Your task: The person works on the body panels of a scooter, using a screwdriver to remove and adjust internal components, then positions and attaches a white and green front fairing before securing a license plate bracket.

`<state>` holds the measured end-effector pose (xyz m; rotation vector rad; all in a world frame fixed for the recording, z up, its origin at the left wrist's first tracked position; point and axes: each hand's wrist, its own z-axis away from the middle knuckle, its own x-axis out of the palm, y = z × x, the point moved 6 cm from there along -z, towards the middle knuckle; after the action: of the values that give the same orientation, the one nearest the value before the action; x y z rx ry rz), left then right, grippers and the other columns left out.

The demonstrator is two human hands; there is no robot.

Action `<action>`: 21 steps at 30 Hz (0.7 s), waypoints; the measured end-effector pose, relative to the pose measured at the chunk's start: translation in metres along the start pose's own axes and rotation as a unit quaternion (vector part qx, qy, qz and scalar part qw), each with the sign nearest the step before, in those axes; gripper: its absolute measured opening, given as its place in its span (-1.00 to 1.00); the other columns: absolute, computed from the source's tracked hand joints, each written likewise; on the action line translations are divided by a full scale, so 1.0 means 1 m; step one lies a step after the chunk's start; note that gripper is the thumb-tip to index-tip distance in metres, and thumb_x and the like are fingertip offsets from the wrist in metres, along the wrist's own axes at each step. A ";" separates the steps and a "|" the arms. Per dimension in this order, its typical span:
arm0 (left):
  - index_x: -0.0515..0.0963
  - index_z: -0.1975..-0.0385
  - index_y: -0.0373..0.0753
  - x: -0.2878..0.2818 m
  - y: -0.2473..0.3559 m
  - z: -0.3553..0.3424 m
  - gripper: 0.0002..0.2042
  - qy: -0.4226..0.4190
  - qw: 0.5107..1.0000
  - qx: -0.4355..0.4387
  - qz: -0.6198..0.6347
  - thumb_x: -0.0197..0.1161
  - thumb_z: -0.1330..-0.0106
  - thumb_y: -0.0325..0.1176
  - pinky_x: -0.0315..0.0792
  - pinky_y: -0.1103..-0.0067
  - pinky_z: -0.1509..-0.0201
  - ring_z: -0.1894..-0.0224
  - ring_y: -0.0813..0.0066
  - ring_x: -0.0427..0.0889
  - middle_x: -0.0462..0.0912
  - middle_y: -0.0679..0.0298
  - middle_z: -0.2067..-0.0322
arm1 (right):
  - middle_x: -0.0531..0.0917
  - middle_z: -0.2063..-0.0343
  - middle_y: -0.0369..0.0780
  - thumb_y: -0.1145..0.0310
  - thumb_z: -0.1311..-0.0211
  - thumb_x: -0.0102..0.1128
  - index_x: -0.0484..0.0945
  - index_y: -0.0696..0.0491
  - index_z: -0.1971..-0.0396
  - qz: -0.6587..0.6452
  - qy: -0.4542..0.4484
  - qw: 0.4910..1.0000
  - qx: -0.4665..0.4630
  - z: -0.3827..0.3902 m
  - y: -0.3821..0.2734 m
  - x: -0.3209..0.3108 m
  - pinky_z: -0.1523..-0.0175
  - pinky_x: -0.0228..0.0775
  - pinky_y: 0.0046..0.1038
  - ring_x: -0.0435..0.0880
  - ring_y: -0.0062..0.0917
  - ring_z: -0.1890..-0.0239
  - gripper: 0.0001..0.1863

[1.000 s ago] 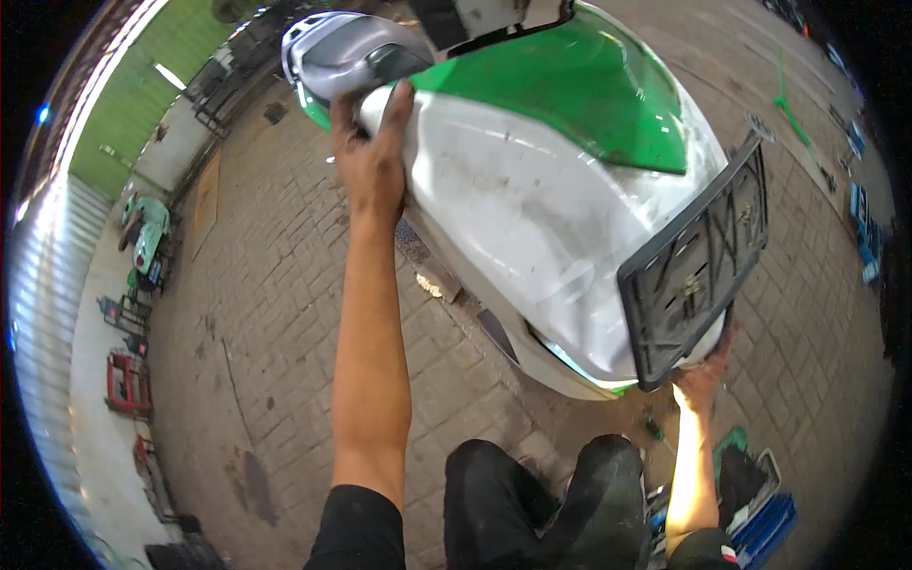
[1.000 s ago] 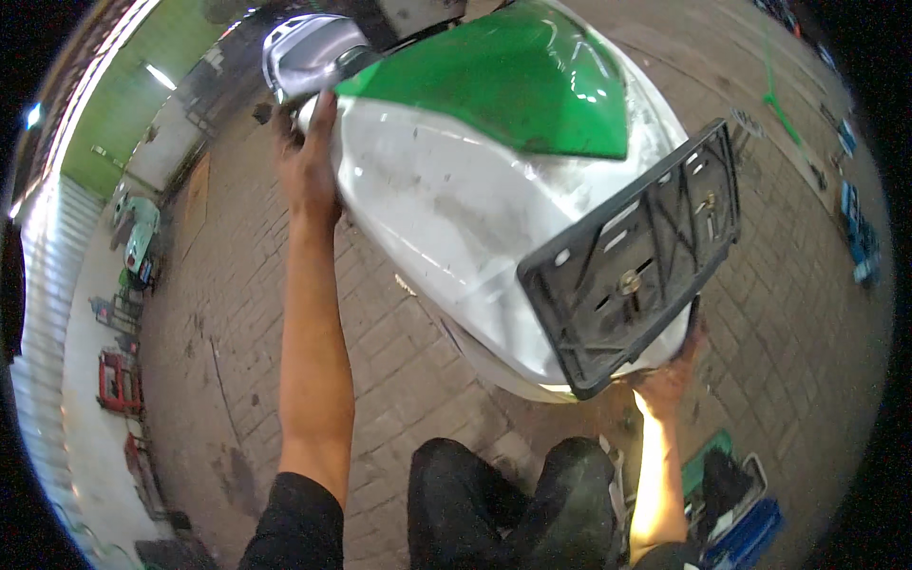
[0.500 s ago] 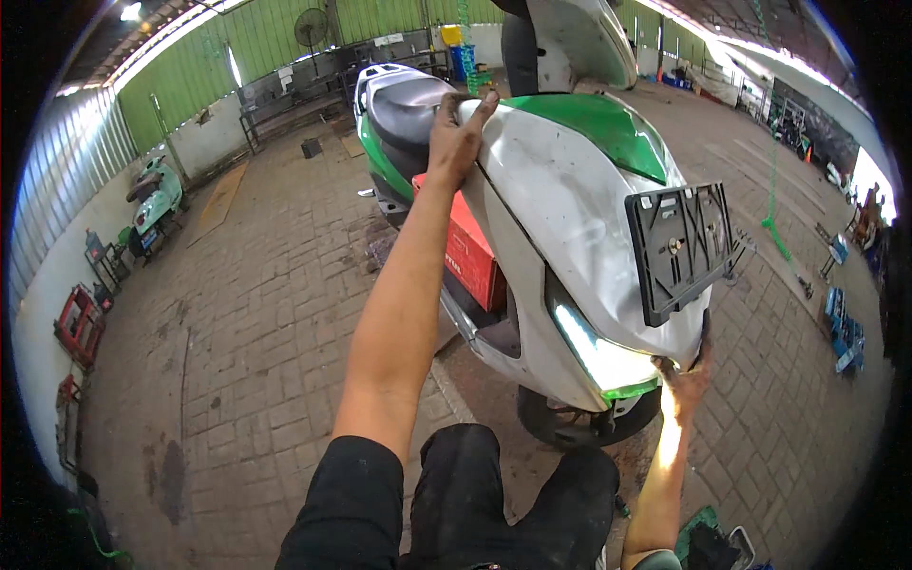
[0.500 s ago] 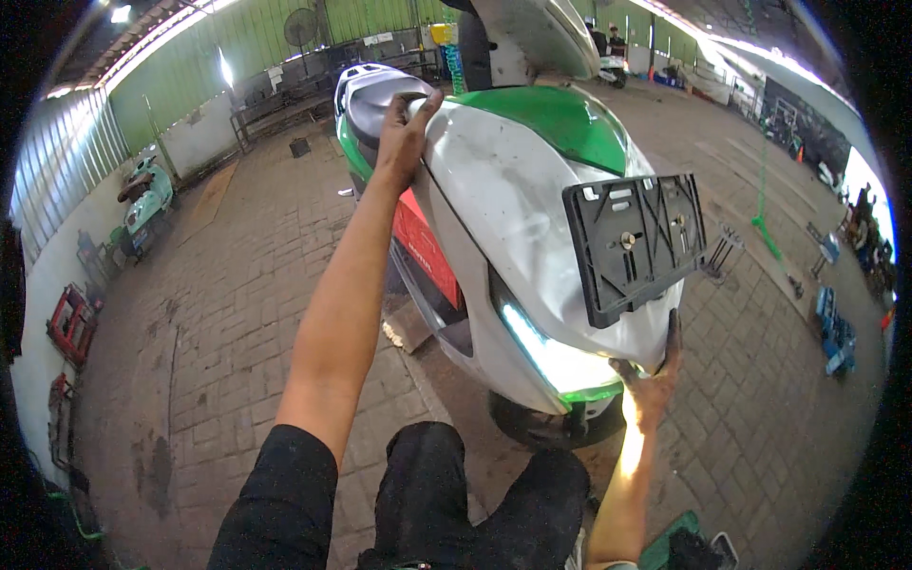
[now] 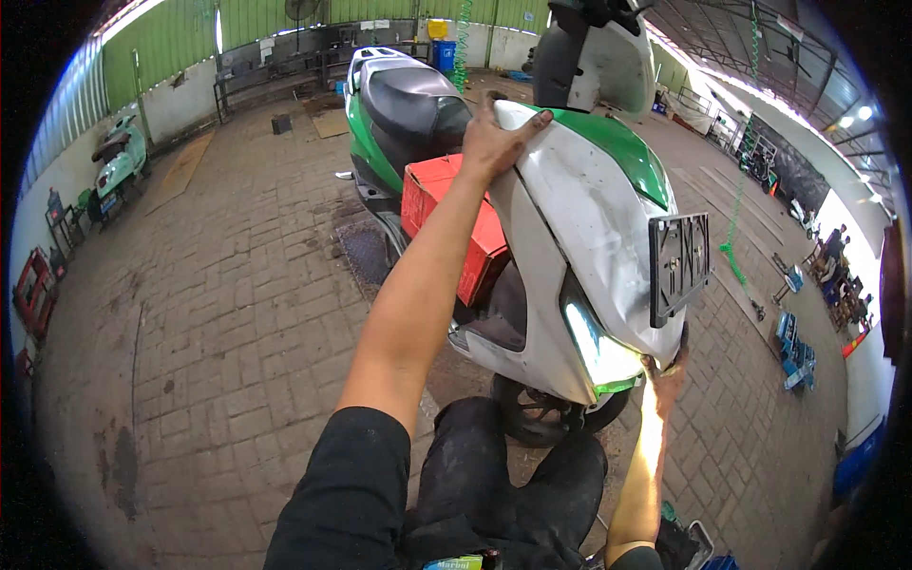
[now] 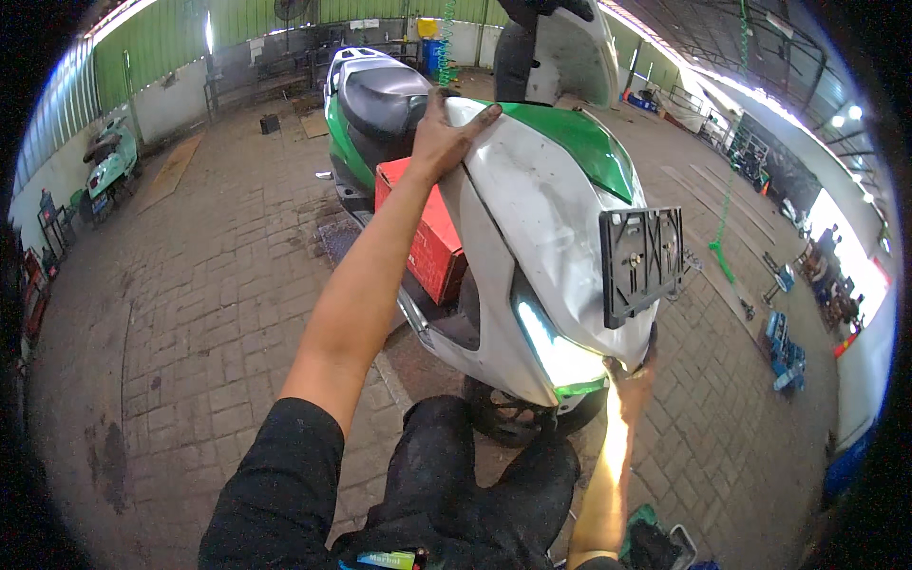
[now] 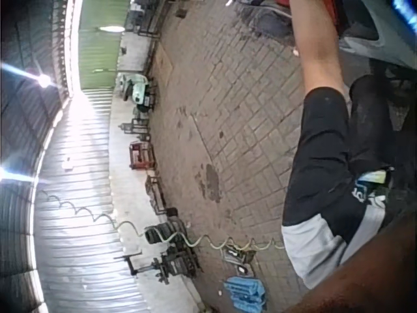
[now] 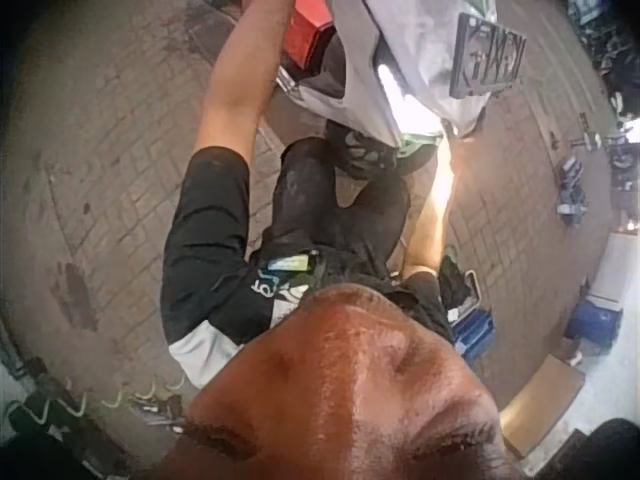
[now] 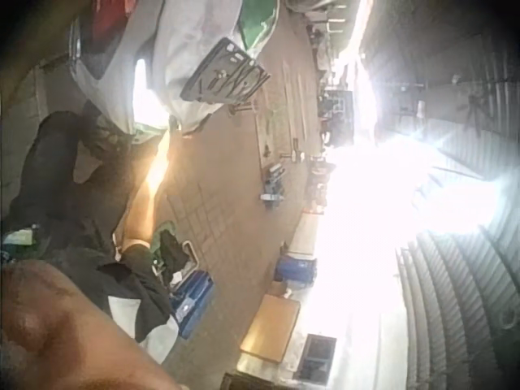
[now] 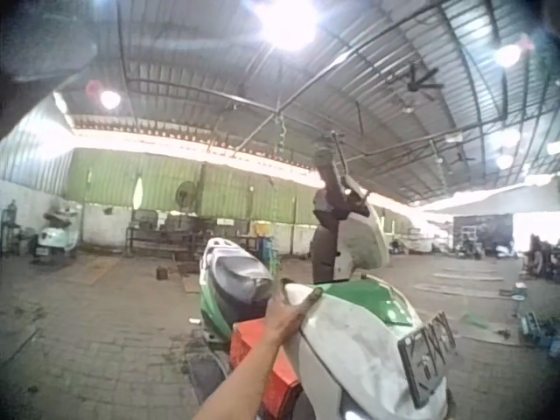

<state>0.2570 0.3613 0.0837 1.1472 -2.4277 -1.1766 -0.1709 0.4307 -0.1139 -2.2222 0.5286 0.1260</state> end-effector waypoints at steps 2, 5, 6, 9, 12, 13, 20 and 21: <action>0.35 -0.08 -0.35 0.016 -0.011 -0.013 -0.18 0.026 0.999 0.023 0.009 0.19 -0.14 0.36 0.33 0.26 -0.19 -0.09 -0.18 0.52 0.55 -0.24 0.02 | 0.46 -0.17 -0.01 0.39 0.07 0.48 0.21 0.22 -0.32 -0.039 0.035 0.998 0.036 -0.004 0.063 -0.026 -0.24 0.33 -0.27 0.44 -0.24 -0.20 -0.10; 0.35 -0.08 -0.33 -0.002 -0.001 -0.008 -0.22 0.011 0.997 -0.013 0.082 0.06 -0.22 0.36 0.32 0.23 -0.18 -0.09 -0.24 0.50 0.55 -0.25 0.03 | 0.42 -0.22 -0.02 0.42 0.12 0.42 0.19 0.16 -0.34 -0.272 0.069 0.953 0.116 -0.008 0.030 -0.005 -0.28 0.29 -0.28 0.40 -0.21 -0.25 -0.07; 0.36 -0.09 -0.30 -0.002 -0.005 -0.005 -0.25 0.014 0.996 -0.006 0.087 -0.01 -0.27 0.35 0.32 0.21 -0.18 -0.07 -0.26 0.51 0.56 -0.27 0.05 | 0.39 -0.24 -0.01 0.40 0.14 0.43 0.17 0.17 -0.35 -0.149 0.025 0.987 0.059 -0.006 0.020 0.001 -0.31 0.26 -0.27 0.37 -0.22 -0.27 -0.04; 0.36 -0.10 -0.28 -0.001 0.007 0.001 -0.25 0.013 0.998 0.001 0.059 -0.06 -0.28 0.37 0.31 0.19 -0.17 -0.06 -0.27 0.51 0.55 -0.27 0.04 | 0.30 -0.31 -0.01 0.41 0.24 0.42 0.12 0.13 -0.38 0.091 -0.028 0.986 -0.135 -0.006 0.023 -0.005 -0.39 0.16 -0.24 0.29 -0.22 -0.33 0.04; 0.37 -0.08 -0.30 -0.002 0.002 0.001 -0.25 0.014 0.998 -0.002 0.058 -0.16 -0.32 0.37 0.31 0.17 -0.17 -0.07 -0.30 0.49 0.54 -0.28 0.03 | 0.34 -0.29 0.01 0.16 0.25 0.57 0.20 0.07 -0.36 0.006 0.034 0.999 -0.013 -0.004 0.039 -0.002 -0.37 0.18 -0.17 0.32 -0.16 -0.32 0.08; 0.38 -0.06 -0.32 -0.005 0.000 -0.002 -0.25 0.019 0.997 0.003 0.076 -0.18 -0.32 0.37 0.31 0.16 -0.17 -0.07 -0.32 0.48 0.54 -0.27 0.03 | 0.34 -0.29 0.01 0.16 0.25 0.57 0.20 0.07 -0.36 0.006 0.030 0.999 -0.016 -0.003 0.037 0.000 -0.37 0.18 -0.17 0.32 -0.16 -0.32 0.08; 0.27 -0.30 -0.35 0.002 -0.022 -0.008 -0.12 0.044 0.987 -0.007 0.153 -0.48 -0.36 0.38 0.15 0.29 -0.36 -0.29 -0.21 0.30 0.39 -0.28 -0.18 | 0.29 -0.31 0.02 -0.27 -0.05 0.32 0.13 0.15 -0.38 -0.010 0.013 0.996 -0.082 -0.001 0.024 0.006 -0.33 0.19 -0.17 0.31 -0.16 -0.31 0.07; 0.23 -0.32 -0.36 0.005 -0.024 -0.007 -0.12 0.006 0.985 -0.034 0.171 -0.48 -0.37 0.36 0.13 0.31 -0.39 -0.31 -0.19 0.28 0.36 -0.25 -0.21 | 0.29 -0.30 0.04 -0.28 -0.04 0.32 0.14 0.17 -0.37 -0.015 0.015 0.997 -0.080 -0.001 0.024 0.004 -0.33 0.20 -0.18 0.31 -0.16 -0.31 0.07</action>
<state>0.2706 0.3438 0.0699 0.6781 -2.4278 -1.1262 -0.1768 0.4152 -0.1314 -2.3905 0.5162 0.1231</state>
